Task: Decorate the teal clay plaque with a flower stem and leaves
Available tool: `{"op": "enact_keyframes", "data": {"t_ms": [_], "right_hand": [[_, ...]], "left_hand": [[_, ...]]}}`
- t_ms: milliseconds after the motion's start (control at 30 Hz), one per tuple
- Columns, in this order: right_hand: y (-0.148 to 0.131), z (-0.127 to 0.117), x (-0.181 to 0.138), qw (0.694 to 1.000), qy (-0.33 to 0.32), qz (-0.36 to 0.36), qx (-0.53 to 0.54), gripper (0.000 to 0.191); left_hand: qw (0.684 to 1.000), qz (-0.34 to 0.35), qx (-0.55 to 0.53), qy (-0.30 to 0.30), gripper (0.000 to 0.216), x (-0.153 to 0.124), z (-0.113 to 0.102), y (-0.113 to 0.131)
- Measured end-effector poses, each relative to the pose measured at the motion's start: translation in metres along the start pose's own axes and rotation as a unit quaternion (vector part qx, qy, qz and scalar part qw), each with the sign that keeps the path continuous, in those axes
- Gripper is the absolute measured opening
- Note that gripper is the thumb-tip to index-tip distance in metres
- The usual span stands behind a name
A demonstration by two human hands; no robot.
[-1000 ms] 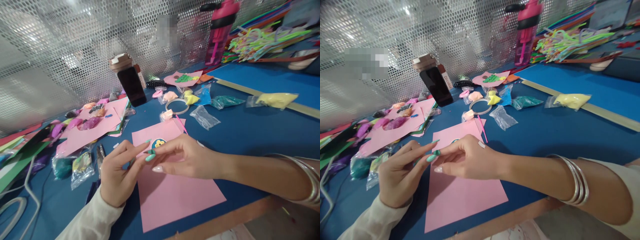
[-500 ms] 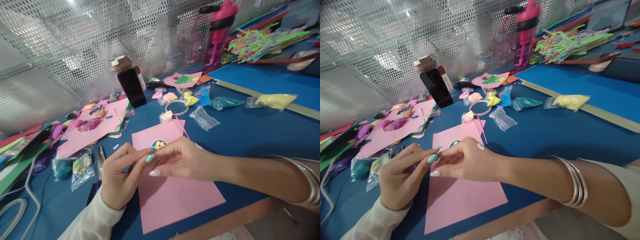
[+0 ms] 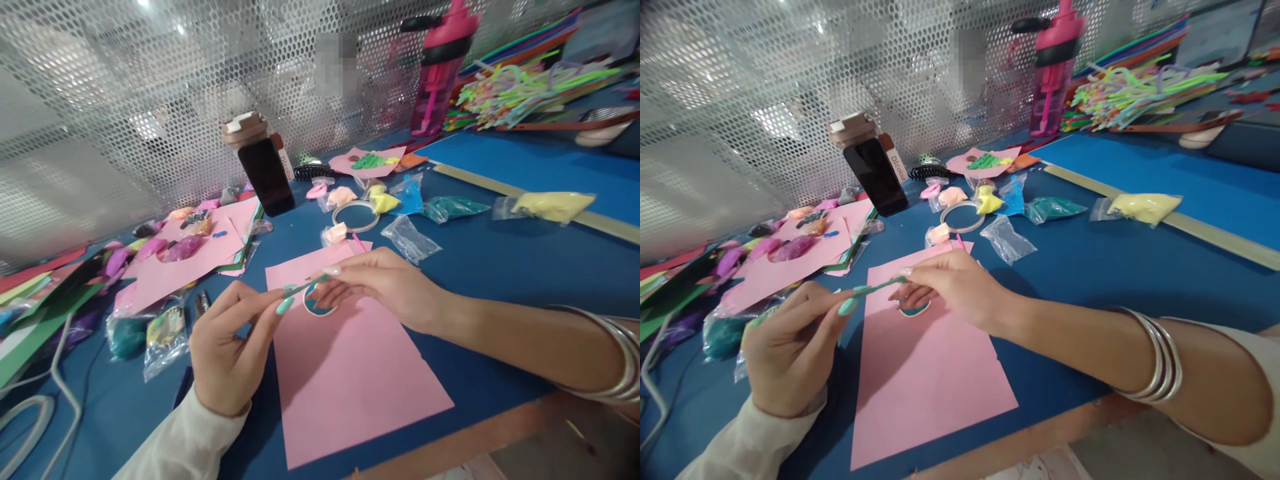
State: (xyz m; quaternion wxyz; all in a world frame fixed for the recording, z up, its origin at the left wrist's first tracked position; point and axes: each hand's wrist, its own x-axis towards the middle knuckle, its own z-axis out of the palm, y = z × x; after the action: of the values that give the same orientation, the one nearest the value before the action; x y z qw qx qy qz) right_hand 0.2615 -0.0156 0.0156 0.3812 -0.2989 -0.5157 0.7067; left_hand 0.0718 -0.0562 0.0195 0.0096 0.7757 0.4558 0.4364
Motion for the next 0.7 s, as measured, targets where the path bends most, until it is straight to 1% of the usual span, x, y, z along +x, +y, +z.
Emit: {"op": "enact_keyframes", "data": {"t_ms": [100,167,200,267,300,367,467,533,600,667,700], "right_hand": [[0.002,0.004,-0.003,0.995,-0.065,0.040,0.060,0.032],[0.002,0.009,-0.007,0.990,-0.119,0.043,0.068,0.034],[0.002,0.012,-0.009,0.988,-0.134,0.039,0.060,0.034],[0.001,0.014,-0.011,0.991,-0.127,0.025,0.023,0.027],[0.001,0.014,-0.011,0.994,-0.113,0.016,0.001,0.023],[-0.001,0.011,-0.009,0.996,-0.081,-0.001,-0.033,0.017],[-0.005,0.001,-0.003,0.998,-0.019,-0.038,-0.056,0.016],[-0.007,-0.005,0.000,0.995,0.037,-0.067,-0.061,0.015],[-0.007,-0.009,0.003,0.992,0.078,-0.089,-0.054,0.018],[-0.006,-0.010,0.004,0.990,0.096,-0.097,-0.040,0.024],[-0.005,-0.011,0.005,0.989,0.102,-0.098,-0.032,0.027]], "left_hand": [[0.994,0.089,0.061,-0.018,0.021,-0.003,0.000,-0.001],[0.983,0.151,0.099,-0.046,0.023,-0.004,0.001,0.001],[0.976,0.176,0.116,-0.062,0.024,-0.004,0.001,0.002],[0.964,0.208,0.133,-0.100,0.028,-0.005,0.001,0.004],[0.963,0.206,0.123,-0.120,0.031,-0.004,0.000,0.005],[0.972,0.161,0.071,-0.156,0.038,-0.004,-0.002,0.006],[0.984,0.028,-0.015,-0.173,0.045,-0.002,-0.005,0.004],[0.981,-0.046,-0.052,-0.179,0.044,0.000,-0.004,0.000],[0.974,-0.080,-0.098,-0.189,0.040,0.001,-0.003,-0.003],[0.970,-0.080,-0.118,-0.194,0.037,0.001,-0.002,-0.005],[0.972,-0.075,-0.111,-0.195,0.035,0.001,-0.003,-0.005]]}}
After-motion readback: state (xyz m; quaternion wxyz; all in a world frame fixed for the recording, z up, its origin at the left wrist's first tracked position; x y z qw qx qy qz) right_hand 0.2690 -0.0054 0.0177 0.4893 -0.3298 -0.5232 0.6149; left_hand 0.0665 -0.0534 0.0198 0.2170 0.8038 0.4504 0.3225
